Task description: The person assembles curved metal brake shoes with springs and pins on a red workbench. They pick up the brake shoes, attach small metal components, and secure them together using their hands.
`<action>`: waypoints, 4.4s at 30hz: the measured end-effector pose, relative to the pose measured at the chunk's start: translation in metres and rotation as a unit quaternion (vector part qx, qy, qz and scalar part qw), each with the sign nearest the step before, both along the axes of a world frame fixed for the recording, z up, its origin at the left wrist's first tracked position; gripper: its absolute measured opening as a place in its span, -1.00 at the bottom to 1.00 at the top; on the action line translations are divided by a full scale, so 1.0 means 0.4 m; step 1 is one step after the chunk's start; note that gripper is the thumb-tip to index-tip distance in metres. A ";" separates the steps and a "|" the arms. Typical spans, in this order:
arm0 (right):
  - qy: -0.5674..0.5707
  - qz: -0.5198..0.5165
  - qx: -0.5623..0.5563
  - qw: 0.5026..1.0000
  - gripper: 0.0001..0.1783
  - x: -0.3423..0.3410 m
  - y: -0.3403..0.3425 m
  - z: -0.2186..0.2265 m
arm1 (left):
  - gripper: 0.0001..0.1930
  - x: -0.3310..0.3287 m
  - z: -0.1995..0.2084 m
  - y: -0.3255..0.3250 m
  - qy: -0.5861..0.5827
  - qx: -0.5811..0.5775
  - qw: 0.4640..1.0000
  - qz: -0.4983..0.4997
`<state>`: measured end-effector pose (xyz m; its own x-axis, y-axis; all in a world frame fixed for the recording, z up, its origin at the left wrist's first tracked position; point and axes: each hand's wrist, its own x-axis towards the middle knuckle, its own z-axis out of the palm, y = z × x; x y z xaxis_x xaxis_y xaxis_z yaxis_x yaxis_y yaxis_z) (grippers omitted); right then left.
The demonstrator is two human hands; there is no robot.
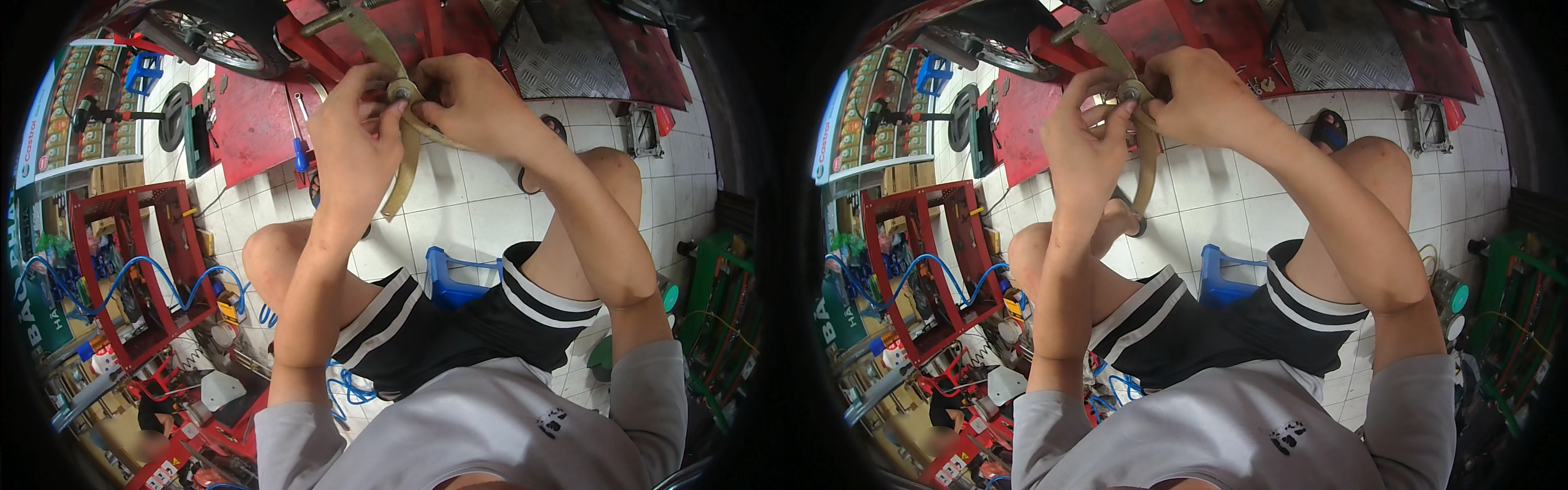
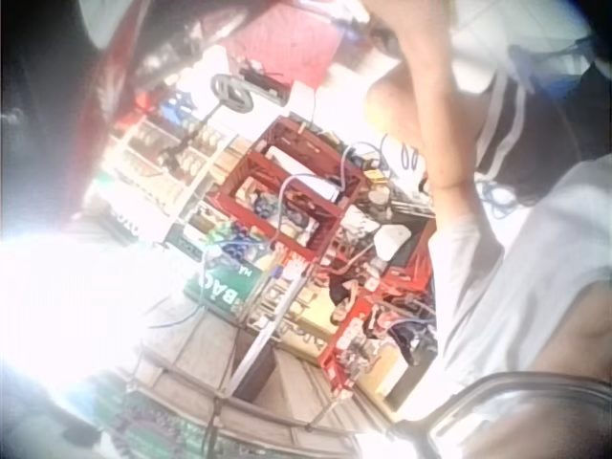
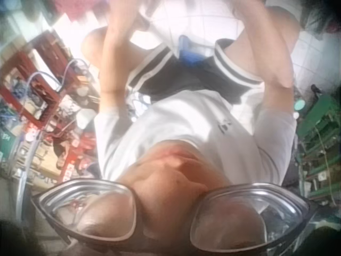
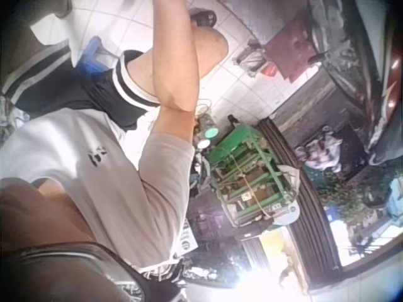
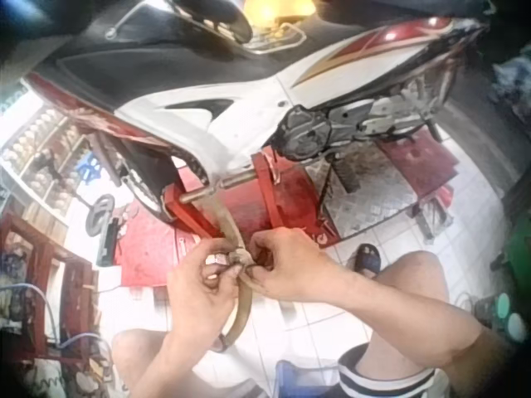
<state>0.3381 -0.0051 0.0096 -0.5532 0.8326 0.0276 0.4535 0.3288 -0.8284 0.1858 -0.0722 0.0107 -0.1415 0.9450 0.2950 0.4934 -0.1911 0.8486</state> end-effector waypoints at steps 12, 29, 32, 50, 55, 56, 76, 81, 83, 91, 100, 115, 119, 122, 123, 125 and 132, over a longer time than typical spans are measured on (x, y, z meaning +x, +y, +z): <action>0.409 0.078 -0.278 0.866 -0.77 -0.052 -0.031 -0.054 | -0.85 -0.028 0.043 0.003 -0.214 0.058 0.975 0.016; 0.302 0.026 -0.298 0.905 -0.68 -0.081 -0.073 -0.003 | -0.84 -0.040 0.046 0.004 0.104 0.147 0.980 0.078; 0.235 -0.002 -0.188 0.954 -0.68 -0.083 -0.062 -0.024 | -0.84 -0.042 0.036 0.003 0.052 0.089 0.992 0.067; 0.160 -0.025 -0.107 0.981 -0.70 -0.071 -0.060 -0.030 | -0.82 -0.051 0.035 0.012 0.038 0.059 0.997 0.026; 0.178 -0.020 -0.130 0.975 -0.69 -0.072 -0.062 -0.030 | -0.82 -0.051 0.034 0.015 -0.019 0.055 0.998 0.026; 0.175 -0.021 -0.130 0.976 -0.68 -0.071 -0.060 -0.035 | -0.82 -0.053 0.040 0.013 0.005 0.038 0.999 0.028; 0.185 -0.002 -0.142 0.972 -0.68 -0.070 -0.059 -0.026 | -0.81 -0.067 0.045 0.011 0.001 0.027 1.000 0.017; 0.179 0.003 -0.157 0.971 -0.69 -0.070 -0.061 -0.018 | -0.81 -0.072 0.031 0.016 -0.017 0.049 0.999 0.014; 0.176 -0.002 -0.136 0.975 -0.70 -0.067 -0.059 -0.020 | -0.82 -0.068 0.036 0.017 -0.009 0.030 0.999 0.011; 0.162 0.013 -0.138 0.977 -0.71 -0.065 -0.063 -0.002 | -0.85 -0.079 0.034 0.016 0.042 0.077 0.996 -0.005; 0.129 0.024 -0.100 0.986 -0.72 -0.050 -0.052 0.014 | -0.80 -0.081 0.046 0.012 -0.064 -0.030 0.997 -0.037; 0.060 0.102 -0.081 0.990 -0.65 -0.022 -0.045 0.016 | -0.83 -0.075 0.051 -0.014 -0.040 -0.091 0.995 -0.027; 0.093 0.123 -0.134 0.979 -0.58 -0.012 -0.026 -0.012 | -0.80 -0.058 0.028 -0.002 -0.089 -0.032 0.996 0.006; 0.160 0.023 -0.206 0.965 -0.53 -0.018 -0.024 -0.022 | -0.65 -0.039 -0.019 0.014 -0.068 0.016 0.997 0.042; 0.190 -0.019 -0.248 0.950 -0.55 -0.030 -0.038 0.000 | -0.62 -0.032 -0.046 0.013 -0.117 0.005 0.993 0.008; 0.219 -0.038 -0.235 0.946 -0.60 -0.040 -0.041 0.017 | -0.72 0.002 -0.075 0.006 -0.178 -0.095 0.979 -0.019; 0.138 -0.025 -0.031 0.990 -0.71 0.009 0.030 -0.008 | -0.74 -0.026 -0.007 -0.029 -0.181 -0.230 0.941 -0.170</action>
